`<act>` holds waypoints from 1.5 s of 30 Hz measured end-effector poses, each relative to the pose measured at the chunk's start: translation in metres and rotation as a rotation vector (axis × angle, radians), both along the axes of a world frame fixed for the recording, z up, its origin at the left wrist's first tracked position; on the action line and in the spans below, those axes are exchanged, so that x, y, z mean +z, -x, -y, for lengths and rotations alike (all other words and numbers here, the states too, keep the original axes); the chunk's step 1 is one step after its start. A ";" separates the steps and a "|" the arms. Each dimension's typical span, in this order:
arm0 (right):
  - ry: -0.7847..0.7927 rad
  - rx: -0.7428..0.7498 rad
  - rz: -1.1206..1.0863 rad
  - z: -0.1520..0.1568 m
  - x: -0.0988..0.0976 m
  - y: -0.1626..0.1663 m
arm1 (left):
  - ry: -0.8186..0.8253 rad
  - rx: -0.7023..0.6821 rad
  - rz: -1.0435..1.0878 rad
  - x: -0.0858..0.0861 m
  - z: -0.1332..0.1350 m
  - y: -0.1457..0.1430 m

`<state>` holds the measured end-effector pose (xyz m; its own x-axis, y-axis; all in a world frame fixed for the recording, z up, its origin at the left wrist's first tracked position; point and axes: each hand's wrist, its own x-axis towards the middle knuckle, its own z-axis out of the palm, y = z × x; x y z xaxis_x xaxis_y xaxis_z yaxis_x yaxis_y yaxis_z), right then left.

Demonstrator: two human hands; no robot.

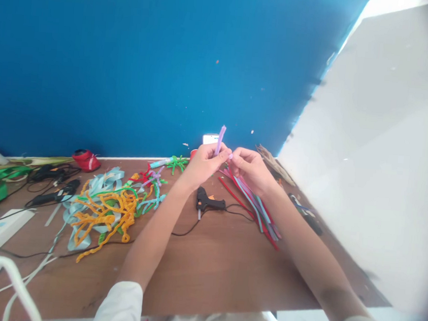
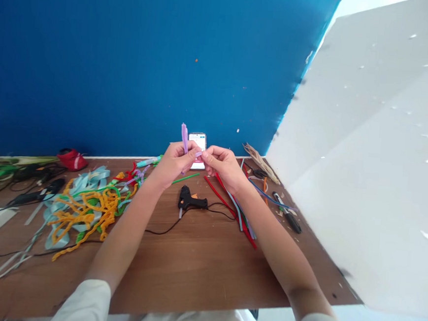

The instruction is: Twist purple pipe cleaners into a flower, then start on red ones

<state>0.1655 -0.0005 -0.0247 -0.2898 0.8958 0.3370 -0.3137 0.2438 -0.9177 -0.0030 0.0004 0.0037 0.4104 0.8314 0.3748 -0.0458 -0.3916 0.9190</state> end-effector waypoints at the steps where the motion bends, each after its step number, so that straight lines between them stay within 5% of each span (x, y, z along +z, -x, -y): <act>1: 0.014 0.008 0.008 0.000 0.000 0.001 | -0.037 0.025 -0.022 0.000 -0.001 0.001; 10: 0.172 0.136 -0.081 0.001 0.001 0.004 | -0.395 0.219 -0.313 0.005 0.000 0.008; 21: 0.055 0.021 0.054 -0.001 0.000 -0.001 | -0.449 0.246 -0.421 0.007 0.004 0.010; 35: -0.575 -0.320 0.622 0.007 0.011 -0.009 | -0.358 0.232 -0.490 -0.002 -0.003 0.007; 42: -1.126 -0.629 1.051 0.001 0.001 -0.010 | -0.275 0.226 -0.502 -0.007 -0.005 -0.001; 45: -1.231 -0.704 1.100 -0.001 -0.003 -0.008 | -0.245 0.231 -0.451 -0.008 -0.005 -0.003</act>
